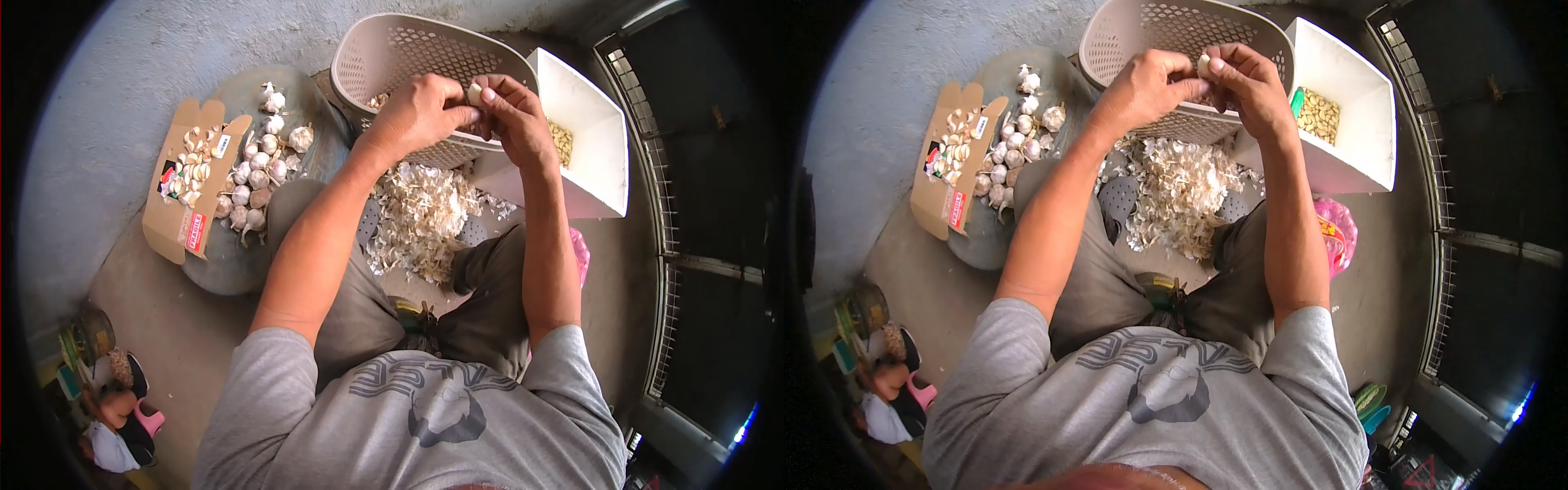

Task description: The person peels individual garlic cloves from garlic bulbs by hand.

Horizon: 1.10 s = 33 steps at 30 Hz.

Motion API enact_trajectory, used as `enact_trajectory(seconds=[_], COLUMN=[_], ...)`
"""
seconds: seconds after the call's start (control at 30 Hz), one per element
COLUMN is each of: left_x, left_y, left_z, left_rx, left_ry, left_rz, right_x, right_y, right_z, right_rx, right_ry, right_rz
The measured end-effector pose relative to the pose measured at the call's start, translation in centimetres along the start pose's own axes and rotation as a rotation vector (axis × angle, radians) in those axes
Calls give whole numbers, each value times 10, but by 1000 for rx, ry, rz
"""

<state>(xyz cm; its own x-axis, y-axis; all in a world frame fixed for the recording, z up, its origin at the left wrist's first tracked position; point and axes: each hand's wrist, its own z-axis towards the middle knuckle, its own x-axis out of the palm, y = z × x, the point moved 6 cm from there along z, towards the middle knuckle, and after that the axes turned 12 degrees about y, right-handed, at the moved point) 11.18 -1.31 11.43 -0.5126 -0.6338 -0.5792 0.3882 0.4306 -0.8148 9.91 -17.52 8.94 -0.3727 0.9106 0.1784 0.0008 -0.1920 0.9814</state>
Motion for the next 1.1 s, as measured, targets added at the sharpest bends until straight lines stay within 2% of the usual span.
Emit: enact_trajectory(seconds=[0.07, 0.1, 0.13, 0.17, 0.27, 0.33, 0.4, 0.47, 0.53, 0.63, 0.73, 0.77, 0.87, 0.9, 1.1], left_x=[-1, 0, -1, 4, -4, 3, 2, 9, 7, 13, 15, 14, 14, 11, 8], left_y=[5, 4, 0, 1, -6, 7, 2, -1, -4, -4, 3, 3, 21, 21, 28], left_z=[-1, -1, 0, 4, -5, 2, 2, 4, 0, 1, 4, 5, 11, 12, 12], left_rx=[105, 78, 268, 312, 331, 394, 297, 309, 284, 305, 249, 261, 112, 166, 171], left_ry=[-178, -135, -214, -229, -296, -370, -286, -296, -303, -381, -305, -282, -133, -185, -150], left_rz=[-48, -150, -135, -85, 14, -56, -67, -87, -48, -125, -179, -242, -693, -764, -686], right_x=[-1, 1, -1, -8, 0, 1, 6, 5, 2, -3, -2, 0, -3, -5, 7], right_y=[0, 0, -1, -3, -10, -11, -3, -2, 0, -5, -1, 1, -1, 1, 22], right_z=[-1, 1, 0, -3, 4, 5, 1, 3, 0, 4, 2, 1, -1, -2, -6], right_rx=[24, -8, 17, 47, 44, 17, -25, -72, -66, -120, -94, -105, -85, -63, -132], right_ry=[-38, 6, -14, -10, 67, -27, -21, 64, -18, 8, -68, -70, -67, -97, -238], right_rz=[-6, -14, -60, -56, 41, -72, -122, -29, -66, -105, -265, -251, -106, -105, -373])
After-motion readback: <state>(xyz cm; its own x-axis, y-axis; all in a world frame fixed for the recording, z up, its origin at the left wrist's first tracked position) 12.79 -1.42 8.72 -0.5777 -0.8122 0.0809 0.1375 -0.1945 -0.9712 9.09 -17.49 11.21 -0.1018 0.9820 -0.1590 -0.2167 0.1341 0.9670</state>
